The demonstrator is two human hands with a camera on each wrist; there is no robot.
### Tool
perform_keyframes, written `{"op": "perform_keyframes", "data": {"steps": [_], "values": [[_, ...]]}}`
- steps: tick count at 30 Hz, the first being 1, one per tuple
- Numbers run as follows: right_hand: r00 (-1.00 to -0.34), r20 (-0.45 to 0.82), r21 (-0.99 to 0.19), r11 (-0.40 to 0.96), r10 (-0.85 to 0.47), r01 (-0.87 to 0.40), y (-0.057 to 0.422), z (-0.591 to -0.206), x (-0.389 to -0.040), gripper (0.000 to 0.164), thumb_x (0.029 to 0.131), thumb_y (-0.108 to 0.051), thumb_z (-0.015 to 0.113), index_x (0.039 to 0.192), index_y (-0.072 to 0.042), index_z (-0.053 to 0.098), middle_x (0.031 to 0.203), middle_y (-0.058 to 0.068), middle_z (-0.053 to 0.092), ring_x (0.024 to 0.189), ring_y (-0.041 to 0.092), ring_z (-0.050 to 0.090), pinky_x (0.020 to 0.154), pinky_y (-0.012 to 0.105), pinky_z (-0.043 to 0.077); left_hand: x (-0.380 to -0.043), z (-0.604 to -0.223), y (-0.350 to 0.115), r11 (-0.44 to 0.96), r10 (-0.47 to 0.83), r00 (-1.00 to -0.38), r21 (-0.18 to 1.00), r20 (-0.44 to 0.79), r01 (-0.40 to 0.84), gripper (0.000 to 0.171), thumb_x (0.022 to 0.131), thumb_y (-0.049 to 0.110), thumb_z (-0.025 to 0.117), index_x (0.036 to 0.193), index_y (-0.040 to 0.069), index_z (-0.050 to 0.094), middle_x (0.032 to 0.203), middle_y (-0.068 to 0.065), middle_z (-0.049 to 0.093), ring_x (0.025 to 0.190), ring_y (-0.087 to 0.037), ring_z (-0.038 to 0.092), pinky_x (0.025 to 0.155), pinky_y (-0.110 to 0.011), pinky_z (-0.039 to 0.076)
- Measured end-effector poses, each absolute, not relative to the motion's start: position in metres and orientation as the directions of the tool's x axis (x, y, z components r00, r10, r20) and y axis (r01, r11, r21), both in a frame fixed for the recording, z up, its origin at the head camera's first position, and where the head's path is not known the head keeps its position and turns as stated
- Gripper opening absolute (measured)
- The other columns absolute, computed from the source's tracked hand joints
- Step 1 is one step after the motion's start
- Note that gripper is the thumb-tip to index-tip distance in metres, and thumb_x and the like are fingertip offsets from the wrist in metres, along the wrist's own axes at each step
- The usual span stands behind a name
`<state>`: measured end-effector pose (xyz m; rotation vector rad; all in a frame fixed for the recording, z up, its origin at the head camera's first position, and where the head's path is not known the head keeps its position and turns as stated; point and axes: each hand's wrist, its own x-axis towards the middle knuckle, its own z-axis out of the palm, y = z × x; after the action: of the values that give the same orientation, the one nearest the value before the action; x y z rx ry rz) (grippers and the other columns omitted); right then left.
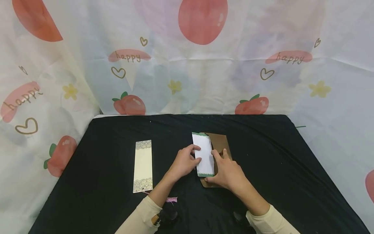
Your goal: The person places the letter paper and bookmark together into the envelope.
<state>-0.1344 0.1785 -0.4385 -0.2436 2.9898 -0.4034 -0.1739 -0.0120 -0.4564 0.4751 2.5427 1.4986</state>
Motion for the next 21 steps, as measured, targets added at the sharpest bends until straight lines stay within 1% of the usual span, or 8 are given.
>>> {"op": "perform_keyframes", "data": {"steps": [5, 9, 12, 16, 19, 21], "values": [[-0.979, -0.097, -0.276, 0.950, -0.180, -0.148, 0.177, -0.437, -0.132, 0.102, 0.068, -0.048, 0.095, 0.148, -0.011, 0.045, 0.149, 0.040, 0.039, 0.085, 0.052, 0.067, 0.070, 0.059, 0.055, -0.174, -0.458, -0.009, 0.438, 0.390, -0.921, 0.879, 0.002, 0.187, 0.033, 0.098, 0.001, 0.069, 0.131, 0.001, 0.065, 0.101, -0.006, 0.064, 0.065, -0.010, 0.066, 0.058, -0.026, 0.051], [-0.978, -0.095, -0.281, 0.947, -0.187, -0.154, 0.176, -0.436, -0.131, 0.101, 0.067, -0.048, 0.095, 0.147, -0.012, 0.046, 0.149, 0.040, 0.040, 0.084, 0.052, 0.067, 0.069, 0.059, 0.055, -0.174, -0.459, -0.008, 0.433, 0.400, -0.916, 0.879, 0.011, 0.199, 0.035, 0.099, 0.000, 0.067, 0.134, 0.000, 0.064, 0.104, -0.009, 0.067, 0.071, -0.010, 0.067, 0.060, -0.025, 0.051], [-0.979, -0.082, -0.276, 0.948, -0.188, -0.159, 0.175, -0.435, -0.130, 0.100, 0.067, -0.050, 0.094, 0.146, -0.013, 0.046, 0.148, 0.040, 0.041, 0.085, 0.053, 0.067, 0.068, 0.059, 0.055, -0.174, -0.463, -0.006, 0.423, 0.390, -0.920, 0.881, 0.032, 0.210, 0.039, 0.098, -0.001, 0.068, 0.136, 0.001, 0.062, 0.106, -0.011, 0.070, 0.077, -0.011, 0.068, 0.063, -0.026, 0.053], [-0.978, -0.077, -0.271, 0.948, -0.192, -0.165, 0.175, -0.435, -0.130, 0.099, 0.068, -0.052, 0.093, 0.146, -0.014, 0.046, 0.148, 0.039, 0.041, 0.084, 0.053, 0.066, 0.067, 0.059, 0.055, -0.173, -0.469, -0.001, 0.434, 0.354, -0.933, 0.874, 0.057, 0.218, 0.053, 0.095, 0.001, 0.074, 0.143, 0.002, 0.052, 0.110, -0.014, 0.073, 0.082, -0.014, 0.071, 0.067, -0.028, 0.055], [-0.977, -0.082, -0.269, 0.949, -0.195, -0.166, 0.174, -0.435, -0.130, 0.099, 0.068, -0.053, 0.093, 0.146, -0.014, 0.046, 0.149, 0.038, 0.041, 0.085, 0.053, 0.066, 0.066, 0.059, 0.054, -0.171, -0.472, 0.002, 0.433, 0.314, -0.946, 0.875, 0.078, 0.216, 0.058, 0.092, 0.001, 0.078, 0.142, 0.002, 0.050, 0.109, -0.015, 0.073, 0.080, -0.014, 0.072, 0.067, -0.028, 0.056], [-0.977, -0.084, -0.268, 0.949, -0.196, -0.168, 0.174, -0.435, -0.130, 0.099, 0.068, -0.054, 0.093, 0.146, -0.015, 0.046, 0.149, 0.038, 0.041, 0.085, 0.054, 0.066, 0.066, 0.059, 0.054, -0.171, -0.473, 0.004, 0.411, 0.290, -0.953, 0.887, 0.094, 0.212, 0.057, 0.089, 0.000, 0.080, 0.140, 0.001, 0.052, 0.109, -0.014, 0.072, 0.077, -0.013, 0.071, 0.064, -0.027, 0.056]]}}
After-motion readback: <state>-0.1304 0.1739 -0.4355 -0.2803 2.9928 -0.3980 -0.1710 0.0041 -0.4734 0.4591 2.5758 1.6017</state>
